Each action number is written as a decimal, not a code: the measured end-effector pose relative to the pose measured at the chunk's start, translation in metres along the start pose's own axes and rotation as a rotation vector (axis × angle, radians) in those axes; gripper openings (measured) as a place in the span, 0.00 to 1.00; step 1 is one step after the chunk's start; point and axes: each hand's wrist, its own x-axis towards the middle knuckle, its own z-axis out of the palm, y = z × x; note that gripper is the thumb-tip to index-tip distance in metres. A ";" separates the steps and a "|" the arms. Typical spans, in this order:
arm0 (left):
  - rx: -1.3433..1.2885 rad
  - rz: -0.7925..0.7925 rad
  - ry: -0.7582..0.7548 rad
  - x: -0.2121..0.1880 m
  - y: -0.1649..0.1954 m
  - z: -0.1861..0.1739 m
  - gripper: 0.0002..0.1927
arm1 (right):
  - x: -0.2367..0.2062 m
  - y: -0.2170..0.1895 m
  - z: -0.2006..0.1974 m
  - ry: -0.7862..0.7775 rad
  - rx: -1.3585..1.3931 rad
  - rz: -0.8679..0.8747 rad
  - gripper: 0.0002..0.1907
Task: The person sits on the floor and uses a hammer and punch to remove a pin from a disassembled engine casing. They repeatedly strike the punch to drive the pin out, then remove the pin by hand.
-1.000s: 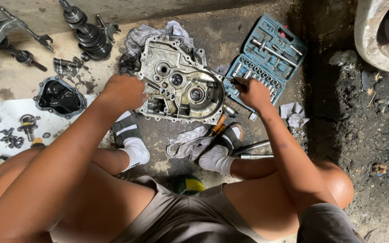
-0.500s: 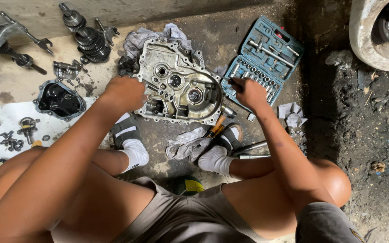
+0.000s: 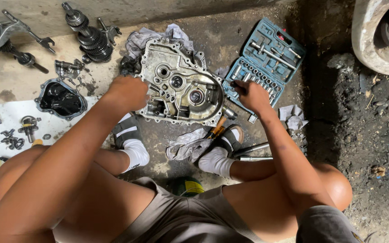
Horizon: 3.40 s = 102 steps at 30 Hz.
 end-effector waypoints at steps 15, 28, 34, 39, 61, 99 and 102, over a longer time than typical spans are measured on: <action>-0.020 0.005 -0.010 -0.005 -0.005 0.000 0.22 | -0.001 -0.005 -0.005 -0.048 0.016 0.044 0.19; -0.002 0.019 -0.008 -0.004 -0.003 -0.002 0.21 | -0.004 -0.006 0.005 0.008 0.034 0.000 0.18; -0.020 0.000 -0.027 -0.007 -0.007 -0.004 0.21 | -0.005 -0.003 0.009 0.010 0.045 -0.022 0.18; -0.010 0.023 -0.005 -0.008 -0.005 -0.004 0.21 | -0.003 -0.001 0.012 0.029 0.043 -0.044 0.17; -0.014 0.032 0.043 -0.005 -0.009 0.004 0.20 | 0.007 -0.013 0.013 -0.007 0.032 -0.020 0.18; -0.008 -0.007 -0.037 0.001 -0.006 0.004 0.20 | -0.014 -0.005 -0.031 0.160 -0.040 0.091 0.18; 0.020 -0.005 -0.059 -0.006 0.001 -0.008 0.21 | -0.036 -0.014 -0.074 0.059 -0.038 0.180 0.20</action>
